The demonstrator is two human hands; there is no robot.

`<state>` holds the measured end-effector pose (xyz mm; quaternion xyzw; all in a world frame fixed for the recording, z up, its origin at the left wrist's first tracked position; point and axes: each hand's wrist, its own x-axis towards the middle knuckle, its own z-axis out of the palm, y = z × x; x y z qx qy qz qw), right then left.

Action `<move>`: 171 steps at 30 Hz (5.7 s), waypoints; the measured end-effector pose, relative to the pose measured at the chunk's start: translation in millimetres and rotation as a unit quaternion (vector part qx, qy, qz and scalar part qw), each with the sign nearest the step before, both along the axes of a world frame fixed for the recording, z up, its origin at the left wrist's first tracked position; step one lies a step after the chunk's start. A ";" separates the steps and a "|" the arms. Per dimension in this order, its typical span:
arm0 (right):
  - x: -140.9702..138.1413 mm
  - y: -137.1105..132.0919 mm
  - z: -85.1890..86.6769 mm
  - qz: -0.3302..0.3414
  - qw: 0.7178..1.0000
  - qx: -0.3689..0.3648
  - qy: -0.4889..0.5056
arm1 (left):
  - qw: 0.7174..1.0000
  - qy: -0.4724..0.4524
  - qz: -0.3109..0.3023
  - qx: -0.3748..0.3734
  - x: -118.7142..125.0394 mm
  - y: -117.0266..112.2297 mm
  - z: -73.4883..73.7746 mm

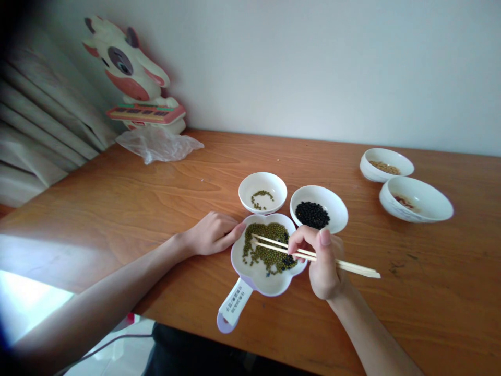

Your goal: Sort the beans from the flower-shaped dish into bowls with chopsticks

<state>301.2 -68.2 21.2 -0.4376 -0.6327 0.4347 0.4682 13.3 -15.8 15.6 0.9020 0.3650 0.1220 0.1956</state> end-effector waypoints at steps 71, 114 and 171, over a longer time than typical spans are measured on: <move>-0.8 -2.2 4.3 -0.017 0.999 0.020 0.027 | 1.000 0.009 0.004 -0.006 -1.4 0.7 -3.0; -2.4 -0.9 4.1 -0.014 1.000 0.007 0.020 | 1.000 0.004 0.006 -0.005 -0.5 0.0 -1.3; 0.2 -1.6 0.8 -0.041 0.998 0.017 0.033 | 1.000 0.003 0.006 0.000 -0.5 0.0 -1.3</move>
